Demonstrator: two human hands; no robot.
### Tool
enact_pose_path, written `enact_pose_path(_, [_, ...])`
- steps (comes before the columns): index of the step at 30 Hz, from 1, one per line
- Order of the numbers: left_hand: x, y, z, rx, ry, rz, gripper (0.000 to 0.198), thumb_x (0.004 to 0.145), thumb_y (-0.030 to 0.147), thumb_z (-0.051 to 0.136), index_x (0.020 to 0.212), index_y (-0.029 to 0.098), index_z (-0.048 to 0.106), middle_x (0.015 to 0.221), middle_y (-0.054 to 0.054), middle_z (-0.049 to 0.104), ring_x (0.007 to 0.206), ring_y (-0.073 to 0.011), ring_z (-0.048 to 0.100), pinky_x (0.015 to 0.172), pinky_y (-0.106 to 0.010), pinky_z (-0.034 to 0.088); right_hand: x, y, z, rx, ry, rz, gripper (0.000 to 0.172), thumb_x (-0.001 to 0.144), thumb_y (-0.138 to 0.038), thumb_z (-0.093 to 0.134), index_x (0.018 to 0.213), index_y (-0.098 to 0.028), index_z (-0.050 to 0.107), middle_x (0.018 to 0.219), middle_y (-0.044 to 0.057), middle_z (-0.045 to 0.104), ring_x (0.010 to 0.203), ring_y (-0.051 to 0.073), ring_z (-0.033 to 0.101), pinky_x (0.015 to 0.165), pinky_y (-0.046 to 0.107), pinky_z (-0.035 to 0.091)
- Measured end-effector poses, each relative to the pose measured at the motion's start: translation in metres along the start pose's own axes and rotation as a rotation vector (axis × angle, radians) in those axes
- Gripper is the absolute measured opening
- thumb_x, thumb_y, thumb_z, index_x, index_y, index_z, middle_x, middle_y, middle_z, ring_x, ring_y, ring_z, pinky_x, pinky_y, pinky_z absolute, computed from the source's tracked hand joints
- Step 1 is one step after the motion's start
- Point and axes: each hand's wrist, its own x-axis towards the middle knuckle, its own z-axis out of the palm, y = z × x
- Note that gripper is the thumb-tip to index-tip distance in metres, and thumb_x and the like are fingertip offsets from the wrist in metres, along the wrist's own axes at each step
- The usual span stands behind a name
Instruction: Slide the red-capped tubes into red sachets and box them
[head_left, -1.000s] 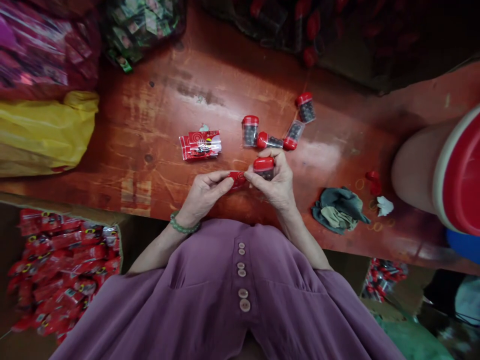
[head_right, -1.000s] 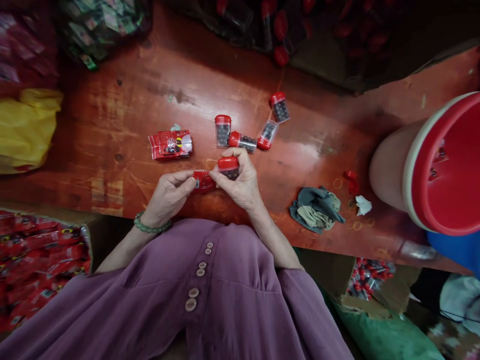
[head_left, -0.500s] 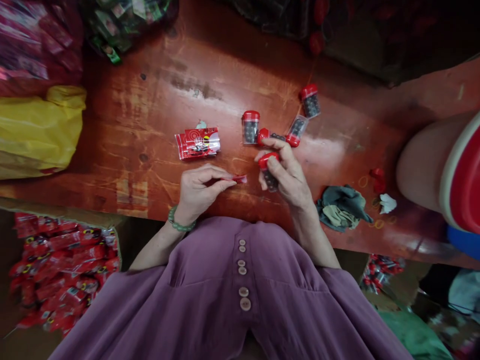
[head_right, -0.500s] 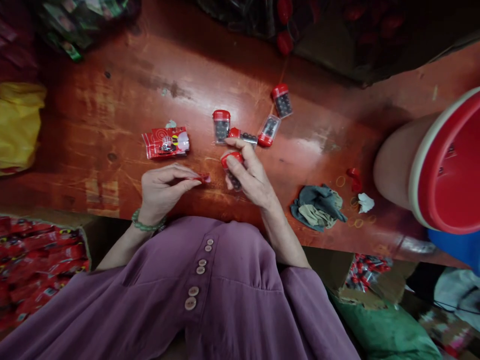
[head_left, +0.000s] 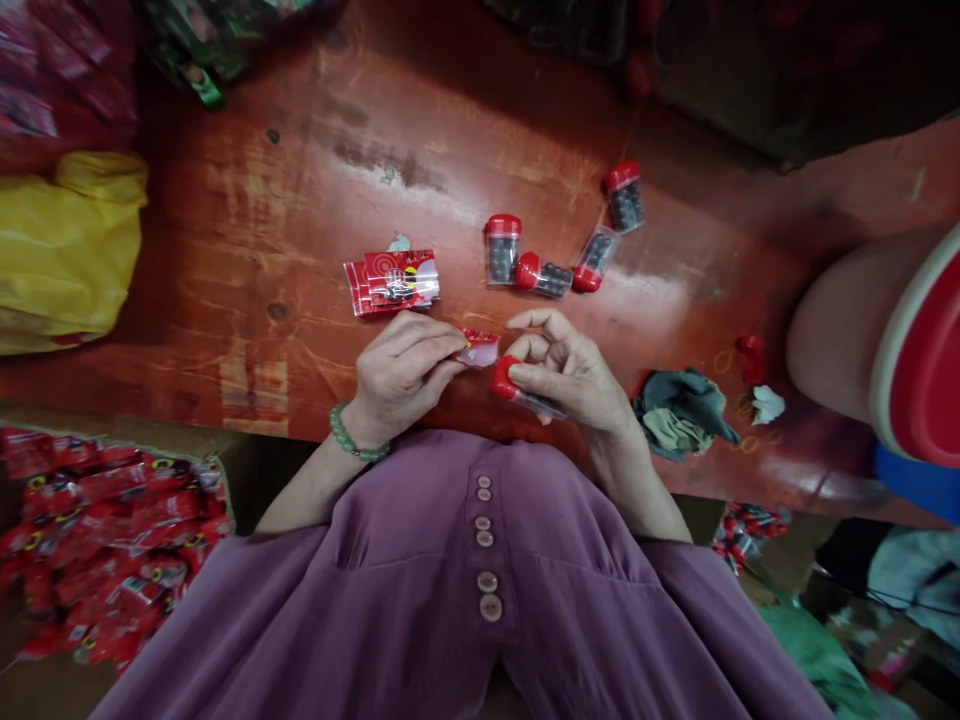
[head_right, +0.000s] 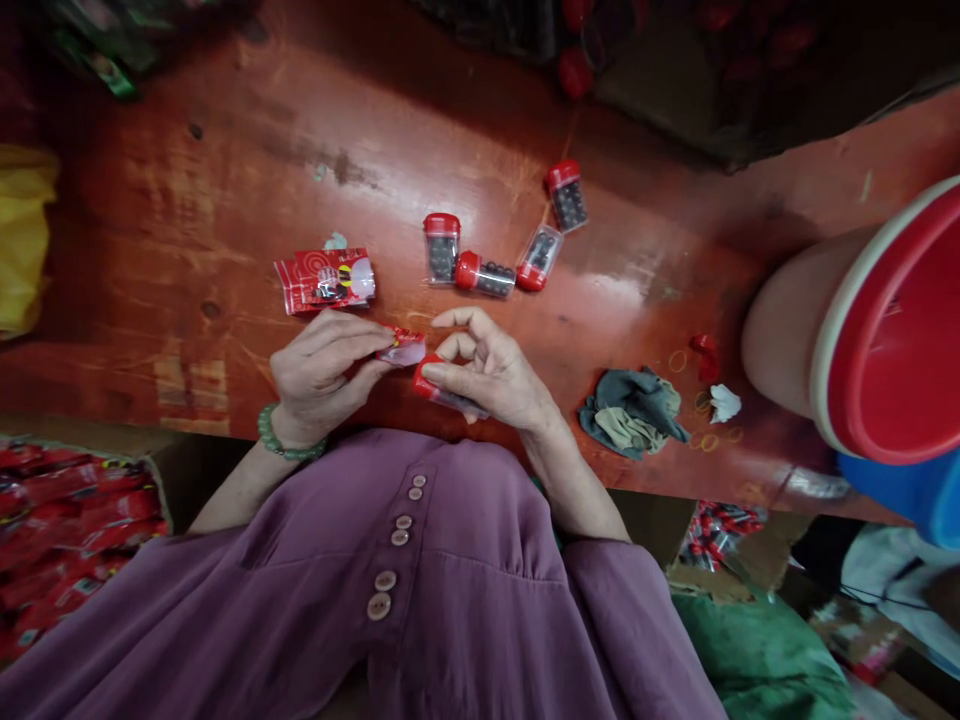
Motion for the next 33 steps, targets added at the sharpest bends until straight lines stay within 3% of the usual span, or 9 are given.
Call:
enact_pose_path(4, [-0.003,0.0,-0.002,0.015,-0.042,0.094,0.017,0.086,0.017,0.07,0.103,0.018,0.07,0.093,-0.006,0.077,0.086,-0.0173,0.07,0.081,-0.033,0.057,0.005,0.002,-0.005,0.013,-0.097,0.084,0.046,0.082,-0.032,0.078,0.114,-0.023,0.046,0.069,-0.012,0.068,0.033,0.001,0.046,0.028,0.011,0.035])
enact_pose_path(10, [-0.008,-0.003,-0.005,0.009,-0.124,0.167,0.018,0.086,0.012,0.067,0.104,0.015,0.068,0.095,-0.01,0.076,0.088,-0.018,0.069,0.08,-0.032,0.057,0.011,0.005,-0.011,-0.035,-0.159,0.174,0.039,0.082,-0.035,0.077,0.11,-0.02,0.054,0.068,-0.009,0.069,0.033,0.001,0.045,0.027,0.011,0.033])
enact_pose_path(14, [-0.011,-0.005,-0.004,0.026,-0.159,0.199,0.017,0.088,0.012,0.065,0.105,0.015,0.067,0.095,-0.009,0.075,0.086,-0.017,0.067,0.079,-0.031,0.057,0.016,0.005,-0.014,-0.121,-0.101,0.194,0.031,0.082,-0.038,0.077,0.1,-0.017,0.063,0.065,-0.008,0.066,0.033,0.0,0.045,0.028,0.012,0.032])
enact_pose_path(18, [-0.013,-0.006,0.001,0.035,-0.182,0.205,0.018,0.089,0.013,0.064,0.107,0.016,0.065,0.095,-0.008,0.074,0.084,-0.0163,0.065,0.077,-0.03,0.056,0.02,0.005,-0.017,-0.273,-0.045,0.188,0.03,0.081,-0.042,0.077,0.092,-0.015,0.066,0.067,-0.006,0.064,0.038,0.002,0.05,0.033,0.013,0.04])
enact_pose_path(27, [-0.017,-0.009,0.006,0.126,-0.198,0.206,0.028,0.093,0.019,0.061,0.121,0.024,0.065,0.109,-0.004,0.076,0.102,-0.0187,0.067,0.086,-0.035,0.052,0.022,0.007,-0.005,-0.322,0.024,0.137,0.041,0.084,-0.058,0.069,0.084,-0.018,0.058,0.062,-0.007,0.059,0.039,0.003,0.047,0.032,0.015,0.037])
enact_pose_path(31, [-0.014,-0.008,0.006,0.15,-0.236,0.233,0.029,0.096,0.018,0.056,0.122,0.026,0.065,0.112,-0.002,0.075,0.111,-0.0188,0.066,0.098,-0.038,0.048,0.023,0.012,0.003,-0.335,0.089,0.061,0.044,0.088,-0.062,0.061,0.077,-0.02,0.052,0.057,-0.008,0.054,0.039,0.004,0.045,0.035,0.017,0.035])
enact_pose_path(33, [-0.013,-0.003,0.005,0.156,-0.194,0.205,0.032,0.096,0.019,0.057,0.125,0.03,0.063,0.117,0.0,0.074,0.122,-0.0201,0.061,0.108,-0.042,0.043,0.023,0.015,0.008,-0.311,0.155,-0.015,0.044,0.088,-0.062,0.061,0.075,-0.021,0.051,0.056,-0.008,0.05,0.042,0.004,0.043,0.038,0.018,0.034])
